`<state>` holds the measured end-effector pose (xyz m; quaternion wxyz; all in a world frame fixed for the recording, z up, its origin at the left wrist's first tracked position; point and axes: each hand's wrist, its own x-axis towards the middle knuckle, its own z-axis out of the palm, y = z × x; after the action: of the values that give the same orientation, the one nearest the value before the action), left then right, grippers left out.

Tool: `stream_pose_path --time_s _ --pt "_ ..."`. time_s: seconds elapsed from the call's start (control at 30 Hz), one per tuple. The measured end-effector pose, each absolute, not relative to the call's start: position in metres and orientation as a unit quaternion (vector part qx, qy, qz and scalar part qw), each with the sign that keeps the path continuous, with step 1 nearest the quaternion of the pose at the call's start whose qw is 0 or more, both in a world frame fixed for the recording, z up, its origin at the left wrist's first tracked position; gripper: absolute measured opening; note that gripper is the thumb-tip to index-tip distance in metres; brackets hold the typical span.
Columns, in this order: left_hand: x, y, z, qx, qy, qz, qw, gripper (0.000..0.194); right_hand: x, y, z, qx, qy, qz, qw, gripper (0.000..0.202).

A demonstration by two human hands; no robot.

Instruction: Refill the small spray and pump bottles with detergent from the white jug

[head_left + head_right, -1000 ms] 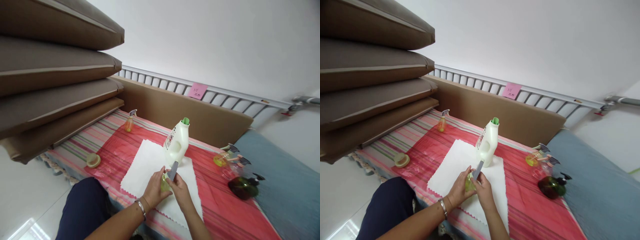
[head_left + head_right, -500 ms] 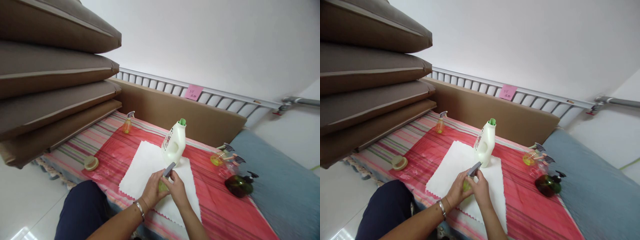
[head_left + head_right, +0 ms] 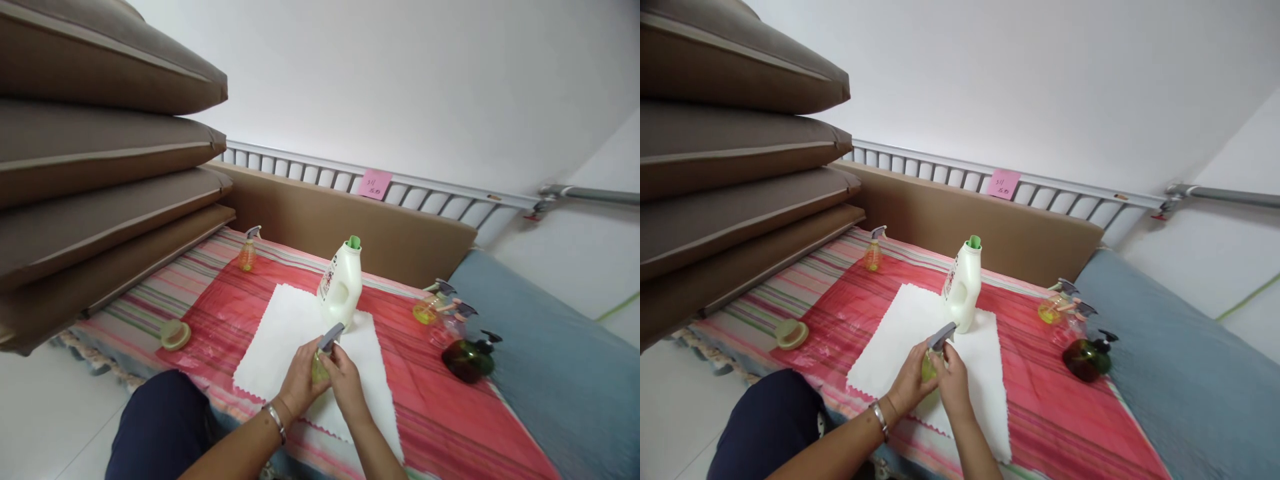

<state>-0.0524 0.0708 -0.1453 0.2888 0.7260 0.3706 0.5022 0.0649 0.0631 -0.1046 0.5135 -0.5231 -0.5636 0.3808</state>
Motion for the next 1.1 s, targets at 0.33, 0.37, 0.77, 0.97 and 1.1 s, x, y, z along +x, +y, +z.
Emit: stream_pose_path --time_s 0.33,0.37,0.77,0.97,1.1 --pt "-0.071 0.078 -0.132 0.705 0.366 0.450 0.409 0.065 0.063 0.066 -0.100 -0.521 -0.555 0.375 0.529 0.036" --pt "-0.071 0.078 -0.134 0.704 0.369 0.449 0.408 0.067 0.064 0.066 -0.100 -0.521 -0.553 0.378 0.529 0.036" --pt "-0.069 0.077 -0.140 0.695 0.368 0.451 0.422 0.079 0.076 0.071 -0.081 -0.492 -0.529 0.445 0.530 0.039" --pt "-0.069 0.076 -0.139 0.691 0.369 0.453 0.425 0.080 0.074 0.066 -0.083 -0.498 -0.535 0.440 0.522 0.041" --pt "-0.069 0.076 -0.140 0.686 0.373 0.454 0.429 0.082 0.076 0.062 -0.085 -0.502 -0.530 0.442 0.520 0.041"
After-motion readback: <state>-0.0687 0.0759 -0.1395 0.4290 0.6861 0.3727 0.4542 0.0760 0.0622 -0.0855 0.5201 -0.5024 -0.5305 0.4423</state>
